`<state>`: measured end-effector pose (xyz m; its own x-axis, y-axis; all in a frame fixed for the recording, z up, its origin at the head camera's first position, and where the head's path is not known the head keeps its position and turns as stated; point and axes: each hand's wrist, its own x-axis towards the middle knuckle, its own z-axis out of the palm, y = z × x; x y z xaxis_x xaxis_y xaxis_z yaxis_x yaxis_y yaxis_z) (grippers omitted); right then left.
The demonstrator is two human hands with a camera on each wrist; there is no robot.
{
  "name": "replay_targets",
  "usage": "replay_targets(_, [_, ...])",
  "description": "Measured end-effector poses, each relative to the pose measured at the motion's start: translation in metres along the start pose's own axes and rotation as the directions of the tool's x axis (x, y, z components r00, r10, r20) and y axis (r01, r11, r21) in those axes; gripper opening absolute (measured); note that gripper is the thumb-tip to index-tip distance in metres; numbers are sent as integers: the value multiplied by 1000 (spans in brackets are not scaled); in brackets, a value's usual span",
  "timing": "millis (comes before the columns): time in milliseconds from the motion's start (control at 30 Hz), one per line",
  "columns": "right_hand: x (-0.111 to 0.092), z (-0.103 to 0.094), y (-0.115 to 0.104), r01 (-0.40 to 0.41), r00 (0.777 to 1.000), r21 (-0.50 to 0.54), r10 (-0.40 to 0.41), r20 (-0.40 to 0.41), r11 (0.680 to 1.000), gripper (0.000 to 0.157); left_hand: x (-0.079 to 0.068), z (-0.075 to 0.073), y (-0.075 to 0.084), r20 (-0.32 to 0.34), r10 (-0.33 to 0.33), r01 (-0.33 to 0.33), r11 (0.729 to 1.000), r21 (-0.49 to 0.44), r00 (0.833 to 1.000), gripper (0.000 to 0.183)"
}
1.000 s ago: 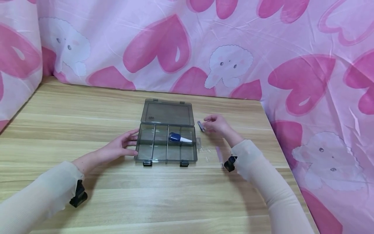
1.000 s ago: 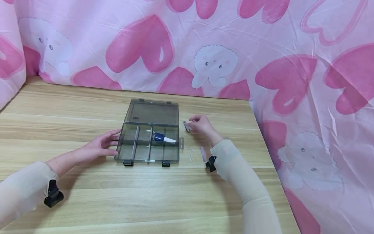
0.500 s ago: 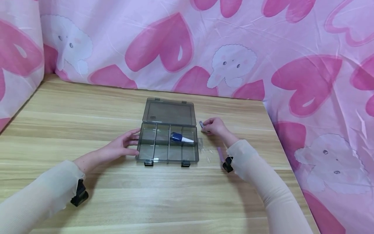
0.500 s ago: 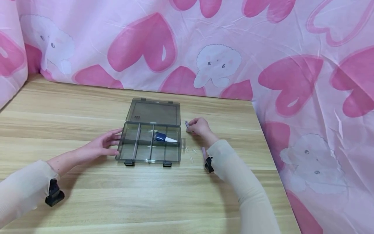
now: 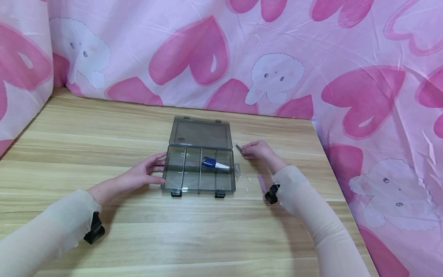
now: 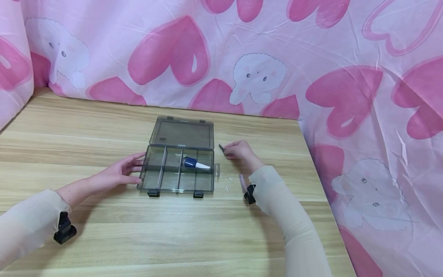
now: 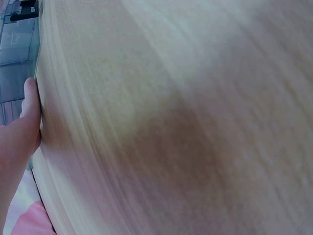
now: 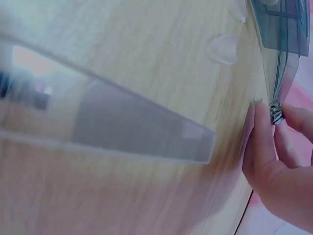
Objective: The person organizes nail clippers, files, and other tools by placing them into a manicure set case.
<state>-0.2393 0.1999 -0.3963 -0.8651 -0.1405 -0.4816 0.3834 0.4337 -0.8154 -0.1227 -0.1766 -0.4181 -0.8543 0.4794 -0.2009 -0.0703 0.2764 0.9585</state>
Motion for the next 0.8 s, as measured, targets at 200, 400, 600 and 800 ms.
replay_targets(200, [-4,-9,4,-13,999,120,7,49,993,41,0,0,1,3,-4,4,1000,-7,1000,89])
replay_targets(400, [-8,-15,6,-45,997,172,32,76,984,43,-1,0,2,-2,-9,9,1000,1,1000,88])
replay_targets(600, [-16,-17,5,-71,994,253,47,99,965,45,-1,1,2,-2,-6,6,1000,4,1000,88])
replay_targets(800, [-26,-17,0,-84,991,275,52,122,958,47,-1,1,2,4,-10,10,1000,0,1000,89])
